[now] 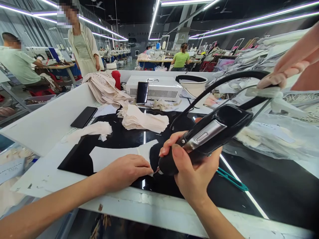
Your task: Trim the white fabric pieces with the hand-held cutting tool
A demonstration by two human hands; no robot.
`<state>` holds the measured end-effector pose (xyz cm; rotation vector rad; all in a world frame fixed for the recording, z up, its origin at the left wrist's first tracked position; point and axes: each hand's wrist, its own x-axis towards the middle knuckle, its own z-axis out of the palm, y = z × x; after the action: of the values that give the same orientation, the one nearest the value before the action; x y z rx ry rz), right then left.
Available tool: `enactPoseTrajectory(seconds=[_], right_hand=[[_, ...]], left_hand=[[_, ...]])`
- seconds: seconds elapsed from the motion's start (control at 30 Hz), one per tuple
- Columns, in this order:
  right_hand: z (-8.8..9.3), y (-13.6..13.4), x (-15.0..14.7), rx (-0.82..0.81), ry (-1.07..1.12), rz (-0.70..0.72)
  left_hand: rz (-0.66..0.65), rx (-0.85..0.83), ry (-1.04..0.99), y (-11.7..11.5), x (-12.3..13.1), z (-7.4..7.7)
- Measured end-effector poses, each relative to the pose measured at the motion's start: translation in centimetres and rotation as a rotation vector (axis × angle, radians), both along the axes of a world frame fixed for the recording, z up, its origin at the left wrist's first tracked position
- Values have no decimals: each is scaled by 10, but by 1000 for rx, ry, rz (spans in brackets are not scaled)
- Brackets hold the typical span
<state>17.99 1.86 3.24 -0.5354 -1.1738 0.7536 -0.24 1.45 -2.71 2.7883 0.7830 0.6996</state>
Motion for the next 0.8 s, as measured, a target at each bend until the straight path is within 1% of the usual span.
enactPoseTrajectory(seconds=[0.1, 0.47, 0.8], right_hand=[[1, 0, 0, -3, -7, 1], [2, 0, 0, -7, -12, -15], [2, 0, 0, 2, 0, -8]], left_hand=[[-20, 15, 3, -1, -2, 0], [-8, 15, 34, -2, -4, -3], [-19, 33, 14, -1, -5, -7]])
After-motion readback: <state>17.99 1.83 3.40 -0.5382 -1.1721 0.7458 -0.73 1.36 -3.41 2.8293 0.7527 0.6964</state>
